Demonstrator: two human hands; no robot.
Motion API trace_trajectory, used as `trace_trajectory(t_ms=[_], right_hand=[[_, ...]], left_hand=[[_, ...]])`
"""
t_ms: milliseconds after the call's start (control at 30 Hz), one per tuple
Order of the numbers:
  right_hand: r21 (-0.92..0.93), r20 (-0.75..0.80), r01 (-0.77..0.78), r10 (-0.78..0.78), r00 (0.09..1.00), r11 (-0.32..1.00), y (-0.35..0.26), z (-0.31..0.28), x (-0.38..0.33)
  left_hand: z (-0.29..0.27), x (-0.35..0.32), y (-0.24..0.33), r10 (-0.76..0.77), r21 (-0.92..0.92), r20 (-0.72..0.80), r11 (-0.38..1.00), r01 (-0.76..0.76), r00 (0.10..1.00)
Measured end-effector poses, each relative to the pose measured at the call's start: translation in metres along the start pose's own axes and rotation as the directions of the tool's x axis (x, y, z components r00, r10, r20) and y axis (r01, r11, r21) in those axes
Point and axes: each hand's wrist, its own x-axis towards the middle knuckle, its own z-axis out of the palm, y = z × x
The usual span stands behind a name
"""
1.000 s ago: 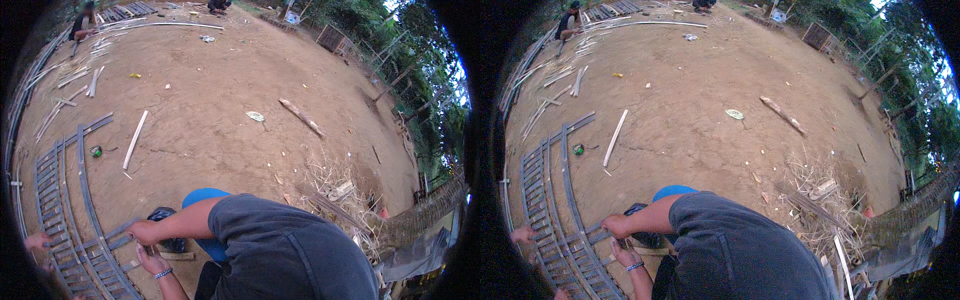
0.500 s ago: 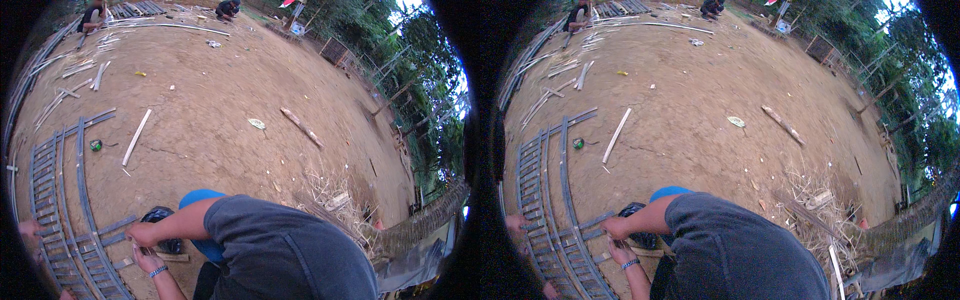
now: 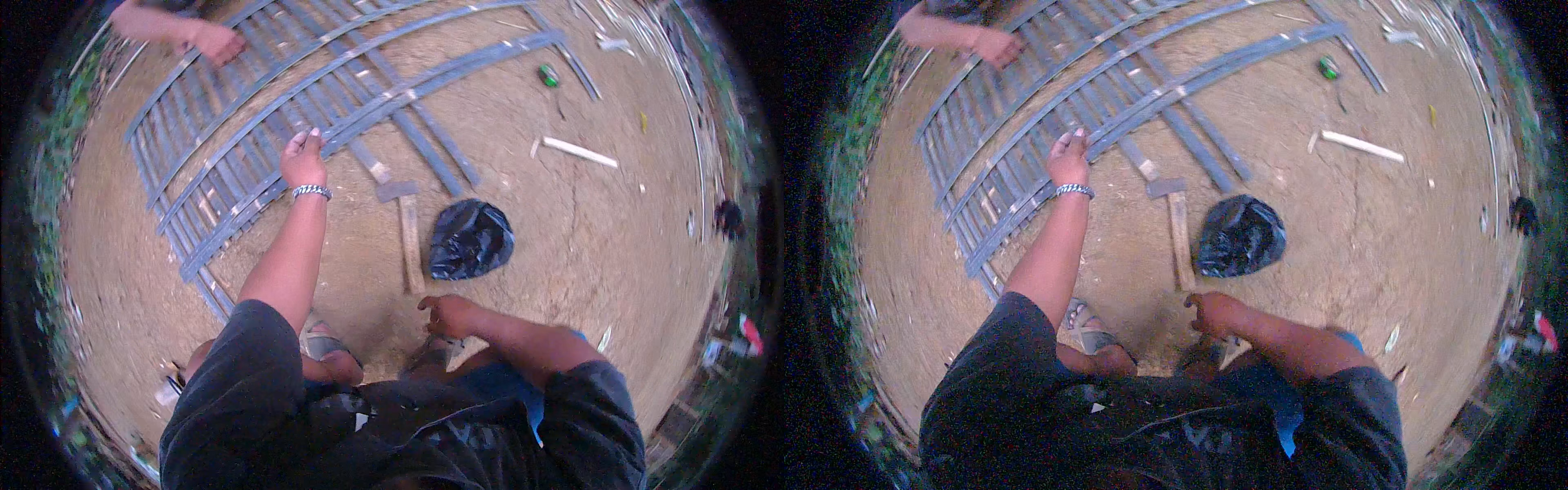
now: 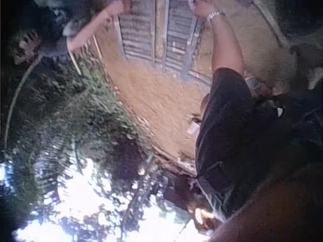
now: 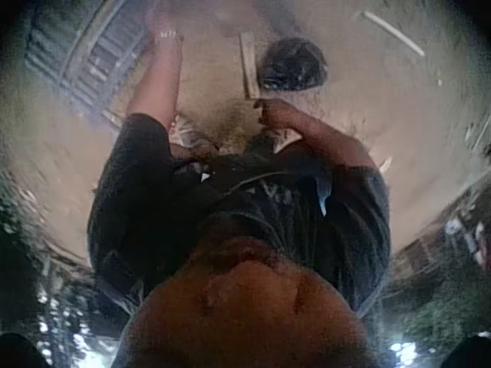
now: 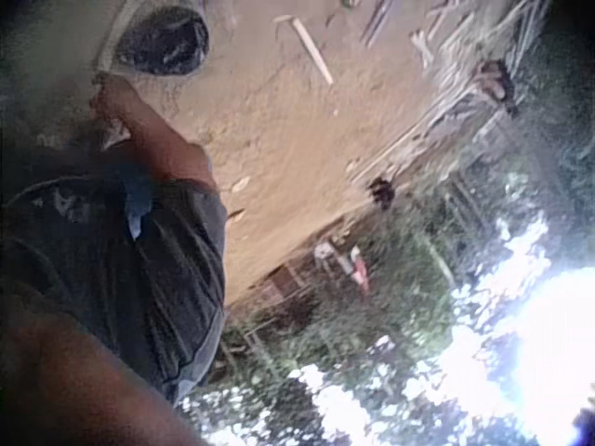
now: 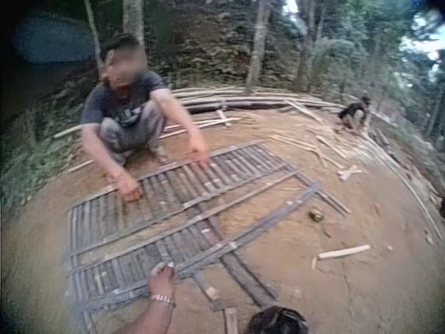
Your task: The person is assembling a large, curved bamboo frame on the ground. They repeatedly pick up nails from a black plastic bag, position them on the bamboo slats, and hammer them in with a small axe to secure the structure.
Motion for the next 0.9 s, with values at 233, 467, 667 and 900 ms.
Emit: trace_trajectory(t_ms=[233, 467, 667, 900], right_hand=[[-0.051, -0.648, -0.035, -0.007, 0.762, 0.998, 0.001, 0.053, 0.075], [0.059, -0.834, -0.225, 0.172, 0.524, 0.973, 0.004, 0.067, 0.117], [0.377, -0.710, -0.168, 0.401, 0.579, 0.911, 0.004, 0.057, 0.119], [0.265, -0.787, -0.044, 0.242, 0.568, 0.963, 0.008, 0.049, 0.107]], left_hand=[[-0.036, 0.040, -0.034, 0.172, 0.430, 0.130, 0.878, -0.212, 0.976], [-0.012, 0.070, -0.037, 0.273, 0.496, 0.560, 0.646, -0.580, 0.782], [0.007, 0.088, -0.057, 0.313, 0.473, 0.649, 0.547, -0.690, 0.693], [0.008, 0.090, -0.063, 0.248, 0.527, 0.660, 0.519, -0.673, 0.709]])
